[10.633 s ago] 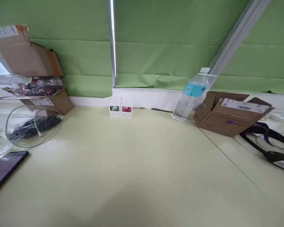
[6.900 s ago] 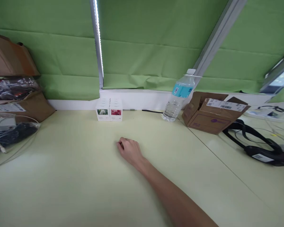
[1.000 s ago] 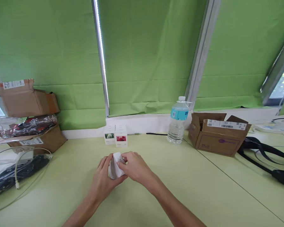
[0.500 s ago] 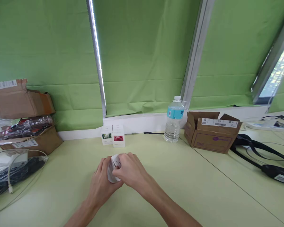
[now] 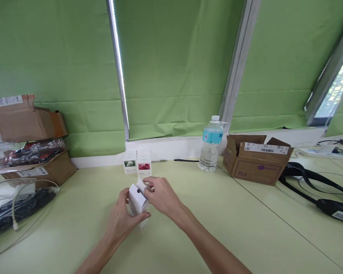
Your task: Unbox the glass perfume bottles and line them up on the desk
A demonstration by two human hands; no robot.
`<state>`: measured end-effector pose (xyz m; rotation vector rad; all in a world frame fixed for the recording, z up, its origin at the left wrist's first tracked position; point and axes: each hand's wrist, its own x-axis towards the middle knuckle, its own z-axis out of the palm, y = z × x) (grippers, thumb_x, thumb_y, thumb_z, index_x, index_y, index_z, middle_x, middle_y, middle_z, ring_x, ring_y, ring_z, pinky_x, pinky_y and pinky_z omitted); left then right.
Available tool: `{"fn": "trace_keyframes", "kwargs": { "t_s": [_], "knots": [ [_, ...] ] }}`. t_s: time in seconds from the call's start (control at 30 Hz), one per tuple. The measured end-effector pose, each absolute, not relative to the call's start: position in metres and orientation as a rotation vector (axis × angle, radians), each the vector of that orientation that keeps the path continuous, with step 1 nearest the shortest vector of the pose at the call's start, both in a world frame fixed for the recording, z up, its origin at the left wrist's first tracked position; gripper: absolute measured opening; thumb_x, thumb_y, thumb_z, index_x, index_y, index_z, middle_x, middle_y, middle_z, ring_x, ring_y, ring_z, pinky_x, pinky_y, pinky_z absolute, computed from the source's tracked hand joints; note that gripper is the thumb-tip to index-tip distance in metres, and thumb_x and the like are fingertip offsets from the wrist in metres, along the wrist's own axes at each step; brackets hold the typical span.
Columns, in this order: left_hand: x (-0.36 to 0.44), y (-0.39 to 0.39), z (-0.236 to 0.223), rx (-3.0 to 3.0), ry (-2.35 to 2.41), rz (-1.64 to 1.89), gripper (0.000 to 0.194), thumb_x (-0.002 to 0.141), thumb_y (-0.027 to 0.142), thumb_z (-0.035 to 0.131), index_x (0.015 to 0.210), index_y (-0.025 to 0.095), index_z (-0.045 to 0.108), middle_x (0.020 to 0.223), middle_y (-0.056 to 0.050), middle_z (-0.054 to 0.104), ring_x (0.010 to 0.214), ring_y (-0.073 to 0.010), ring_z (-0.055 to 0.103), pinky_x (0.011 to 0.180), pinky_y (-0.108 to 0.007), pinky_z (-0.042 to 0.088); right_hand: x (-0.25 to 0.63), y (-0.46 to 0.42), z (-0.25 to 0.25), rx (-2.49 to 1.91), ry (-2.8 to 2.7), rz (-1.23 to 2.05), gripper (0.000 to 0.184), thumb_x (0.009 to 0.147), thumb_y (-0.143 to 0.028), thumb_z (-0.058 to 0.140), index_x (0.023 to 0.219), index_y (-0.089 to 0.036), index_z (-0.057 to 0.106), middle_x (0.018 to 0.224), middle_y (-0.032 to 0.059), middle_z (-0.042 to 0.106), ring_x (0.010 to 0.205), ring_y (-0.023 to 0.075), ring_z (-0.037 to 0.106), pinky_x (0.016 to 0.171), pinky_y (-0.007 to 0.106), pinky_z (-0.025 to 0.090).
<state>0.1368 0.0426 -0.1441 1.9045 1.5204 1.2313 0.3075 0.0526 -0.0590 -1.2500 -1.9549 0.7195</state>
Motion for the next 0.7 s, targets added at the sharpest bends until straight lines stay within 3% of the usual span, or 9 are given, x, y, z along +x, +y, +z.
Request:
{"fn": "trace_keyframes", "kwargs": {
  "t_s": [0.07, 0.17, 0.27, 0.37, 0.47, 0.57, 0.7],
  "knots": [
    [0.132, 0.044, -0.141, 1.894, 1.452, 1.228, 0.069, 0.063, 0.045, 0.074, 0.118, 0.024, 0.039, 0.11, -0.007, 0.06, 0.099, -0.0299, 0.059, 0.08, -0.042, 0.047, 0.311, 0.058, -0.063, -1.235, -1.888, 0.85, 0.034, 0.085, -0.025, 0.048, 0.113, -0.015, 0.063, 0.088, 0.006, 0.068, 0.064, 0.015, 0.061, 0.052, 0.023, 0.048],
    [0.123, 0.045, -0.136, 1.931, 1.257, 1.204, 0.065, 0.068, 0.04, 0.073, 0.121, 0.024, 0.039, 0.116, -0.006, 0.058, 0.103, -0.0258, 0.058, 0.085, -0.04, 0.047, 0.315, 0.065, -0.071, -1.226, -1.866, 0.899, 0.032, 0.087, -0.026, 0.047, 0.113, -0.016, 0.062, 0.094, 0.0075, 0.068, 0.066, 0.0157, 0.064, 0.054, 0.025, 0.052],
    [0.117, 0.047, -0.134, 1.957, 1.148, 1.207, 0.06, 0.074, 0.037, 0.069, 0.124, 0.025, 0.038, 0.12, -0.006, 0.057, 0.101, -0.0221, 0.059, 0.087, -0.038, 0.047, 0.315, 0.069, -0.076, -1.303, -1.894, 0.69, 0.026, 0.087, -0.022, 0.047, 0.109, -0.018, 0.061, 0.093, 0.0066, 0.068, 0.072, 0.017, 0.065, 0.058, 0.027, 0.051],
    [0.115, 0.049, -0.136, 1.927, 1.141, 1.238, 0.047, 0.082, 0.036, 0.062, 0.121, 0.024, 0.039, 0.103, -0.004, 0.063, 0.09, -0.0193, 0.062, 0.082, -0.036, 0.049, 0.314, 0.065, -0.072, -1.302, -1.987, 0.502, 0.022, 0.086, -0.018, 0.048, 0.103, -0.021, 0.062, 0.098, 0.0056, 0.068, 0.088, 0.02, 0.064, 0.066, 0.029, 0.05],
    [0.114, 0.053, -0.14, 1.921, 1.166, 1.29, 0.037, 0.083, 0.038, 0.062, 0.111, 0.023, 0.043, 0.094, -0.002, 0.063, 0.08, -0.0172, 0.062, 0.075, -0.034, 0.052, 0.314, 0.058, -0.063, -1.208, -2.148, 0.46, 0.021, 0.087, -0.018, 0.048, 0.095, -0.023, 0.068, 0.115, 0.0064, 0.065, 0.11, 0.0224, 0.057, 0.083, 0.033, 0.049],
    [0.114, 0.054, -0.14, 1.998, 1.181, 1.354, 0.032, 0.082, 0.037, 0.063, 0.107, 0.024, 0.048, 0.105, -0.004, 0.057, 0.084, -0.0161, 0.061, 0.072, -0.032, 0.053, 0.318, 0.052, -0.055, -1.198, -2.247, 0.448, 0.023, 0.089, -0.023, 0.051, 0.099, -0.026, 0.071, 0.131, 0.0053, 0.056, 0.128, 0.0239, 0.044, 0.102, 0.04, 0.038],
    [0.113, 0.053, -0.134, 2.173, 1.149, 1.315, 0.032, 0.081, 0.033, 0.064, 0.112, 0.028, 0.055, 0.109, -0.004, 0.054, 0.092, -0.0171, 0.059, 0.072, -0.029, 0.054, 0.326, 0.049, -0.054, -1.203, -2.346, 0.516, 0.028, 0.091, -0.031, 0.052, 0.114, -0.035, 0.067, 0.142, 0.0008, 0.046, 0.134, 0.024, 0.035, 0.107, 0.043, 0.033]
  ]
}}
